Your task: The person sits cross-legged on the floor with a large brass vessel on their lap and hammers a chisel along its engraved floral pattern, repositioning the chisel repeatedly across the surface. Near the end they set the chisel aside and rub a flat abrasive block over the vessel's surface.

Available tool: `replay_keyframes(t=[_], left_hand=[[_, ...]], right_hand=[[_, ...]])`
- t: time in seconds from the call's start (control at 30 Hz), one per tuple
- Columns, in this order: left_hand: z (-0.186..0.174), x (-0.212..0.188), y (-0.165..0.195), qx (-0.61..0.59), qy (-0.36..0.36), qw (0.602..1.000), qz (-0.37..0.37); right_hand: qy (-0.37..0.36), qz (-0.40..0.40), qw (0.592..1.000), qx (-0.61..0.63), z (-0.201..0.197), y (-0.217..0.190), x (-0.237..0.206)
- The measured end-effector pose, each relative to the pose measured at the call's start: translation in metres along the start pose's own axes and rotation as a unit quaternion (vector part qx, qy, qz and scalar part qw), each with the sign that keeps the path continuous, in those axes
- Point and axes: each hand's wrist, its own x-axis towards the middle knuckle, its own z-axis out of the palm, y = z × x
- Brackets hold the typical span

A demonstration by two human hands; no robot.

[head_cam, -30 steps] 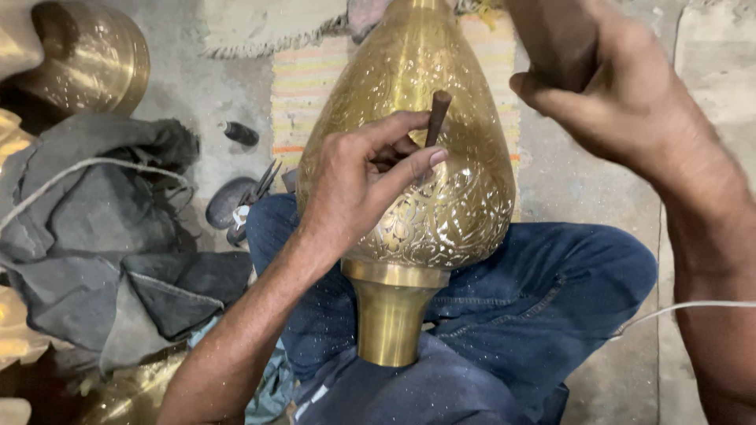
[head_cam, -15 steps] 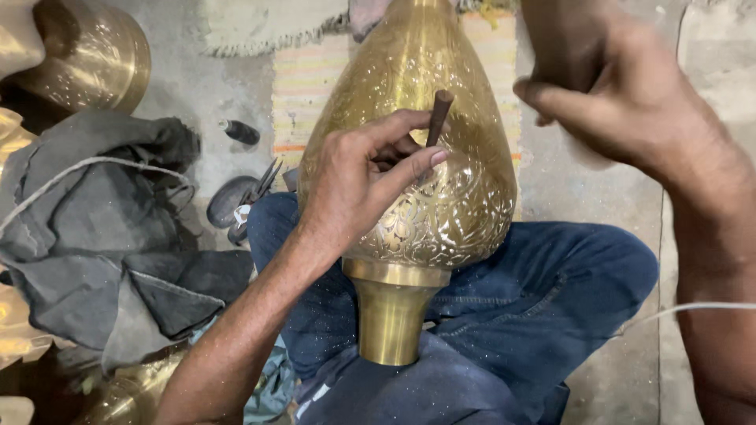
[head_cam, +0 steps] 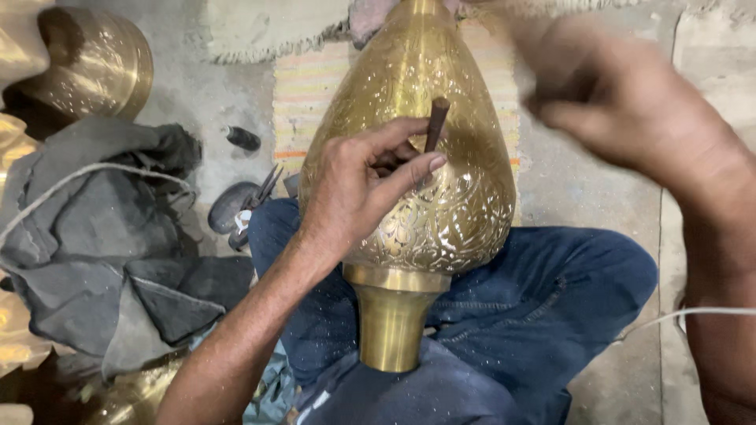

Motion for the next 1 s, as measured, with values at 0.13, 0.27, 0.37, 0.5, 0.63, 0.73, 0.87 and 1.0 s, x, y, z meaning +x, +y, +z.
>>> replay_keyframes(t=[0.13,0.27,0.37,0.5,0.63,0.73,0.87,1.0], left_hand=[[-0.001,0.001,0.001,-0.024,-0.008,1.0,-0.002],[-0.003,0.001,0.001,-0.021,-0.002,1.0,-0.004],[-0.002,0.0,0.001,-0.03,-0.006,0.999,-0.008],[-0.001,-0.001,0.001,-0.011,0.002,1.0,0.005],[-0.002,0.001,0.002,-0.032,-0.003,0.999,-0.007],[-0.003,0.001,0.003,0.004,0.002,1.0,0.011],[-0.002,0.0,0.002,-0.023,0.002,1.0,-0.02],[-0.002,0.001,0.0,-0.029,-0.003,1.0,-0.011]], right_hand=[[0.019,0.034,0.984,0.176,0.005,0.008,0.001],[0.01,-0.02,0.994,0.103,0.006,0.01,0.003],[-0.008,-0.001,0.993,0.114,0.001,0.004,0.003],[-0.057,0.041,0.997,0.012,-0.005,-0.004,0.008],[0.002,0.112,0.962,0.251,-0.007,-0.006,0.01],[-0.082,-0.002,0.992,-0.098,-0.005,-0.003,0.009],[0.004,0.021,0.991,0.132,-0.004,-0.001,0.01],[-0.055,0.045,0.995,0.069,-0.004,-0.002,0.014]])
